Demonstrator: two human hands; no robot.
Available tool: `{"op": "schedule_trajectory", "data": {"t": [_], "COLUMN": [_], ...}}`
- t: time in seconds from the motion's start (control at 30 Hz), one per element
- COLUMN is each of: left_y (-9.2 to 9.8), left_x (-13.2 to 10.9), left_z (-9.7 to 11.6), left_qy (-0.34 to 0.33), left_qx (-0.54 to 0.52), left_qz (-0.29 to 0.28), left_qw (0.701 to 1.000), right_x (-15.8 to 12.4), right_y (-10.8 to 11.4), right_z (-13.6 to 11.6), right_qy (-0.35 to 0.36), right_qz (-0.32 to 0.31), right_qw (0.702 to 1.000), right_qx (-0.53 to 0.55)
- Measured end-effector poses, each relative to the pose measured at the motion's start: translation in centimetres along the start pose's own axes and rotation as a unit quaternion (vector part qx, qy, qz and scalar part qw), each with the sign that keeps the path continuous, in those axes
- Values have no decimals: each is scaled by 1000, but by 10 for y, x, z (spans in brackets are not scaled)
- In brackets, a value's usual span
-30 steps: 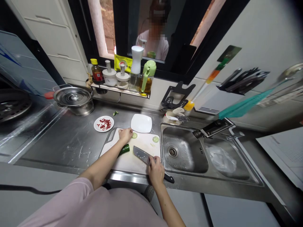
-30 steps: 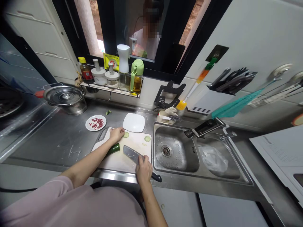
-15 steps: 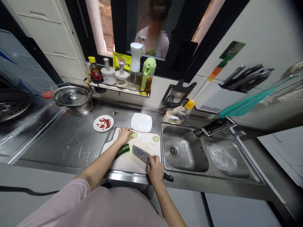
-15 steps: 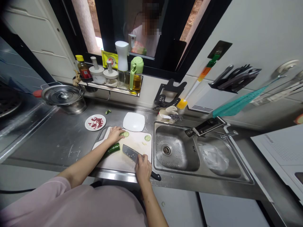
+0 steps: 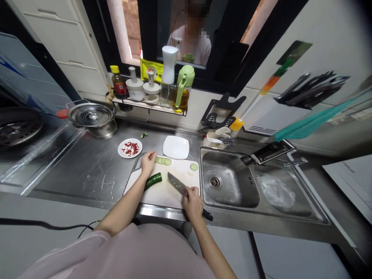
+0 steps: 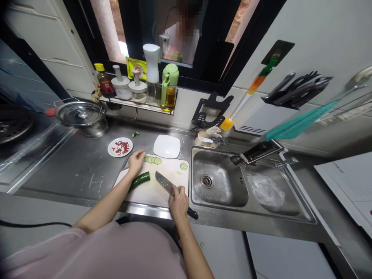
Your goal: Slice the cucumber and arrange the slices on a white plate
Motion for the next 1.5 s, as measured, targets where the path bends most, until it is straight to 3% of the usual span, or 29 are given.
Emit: {"op": "schedule_trajectory", "data": {"t": [0.13, 0.27, 0.37, 0.53, 0.73, 0.87, 0.97, 1.03, 1.1, 1.17, 1.23, 1.5], "left_y": [49, 94, 126, 161, 174, 171, 156, 129, 91, 58, 38, 20], "left_x": [-10, -14, -14, -19, -28, -37, -46, -53, -67, -85, -97, -103], "left_z": [-29, -46, -53, -62, -77, -80, -59, -30, -2, 16, 22, 10], "left_qy": [103, 163, 179, 177, 202, 212, 142, 47, -62, -165, -217, -275], "left_qx": [-233, -375, -425, -438, -426, -404, -300, -182, -38, 67, 123, 162], "left_qz": [161, 234, 268, 289, 289, 294, 254, 148, 14, -88, -133, -144], "left_qw": [953, 882, 846, 833, 833, 840, 909, 971, 997, 980, 959, 937], "right_x": [5, 10, 13, 14, 11, 11, 14, 17, 19, 20, 21, 19], "right_y": [0, 1, -1, -5, -7, -10, -18, -26, -32, -33, -31, -22], "right_z": [2, 1, -1, -7, -11, -6, -5, -9, -17, -29, -43, -85], "right_qy": [-31, -42, -48, -51, -58, -63, -59, -57, -61, -60, -50, -14], "right_qz": [0, 7, 8, 2, -1, 4, 2, -22, -49, -66, -80, -146], "right_qw": [998, 993, 992, 992, 990, 988, 979, 965, 951, 947, 953, 978], "right_qx": [60, 106, 117, 119, 125, 141, 195, 253, 298, 308, 289, 148]}}
Point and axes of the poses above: each hand's wrist, its own x-axis towards the middle knuckle, its own y-axis out of the back of the hand, z = x × y, the point moved 8 cm from there along x, towards the middle knuckle, and after that the axes turned 7 degrees about x, right-handed, at the moved point
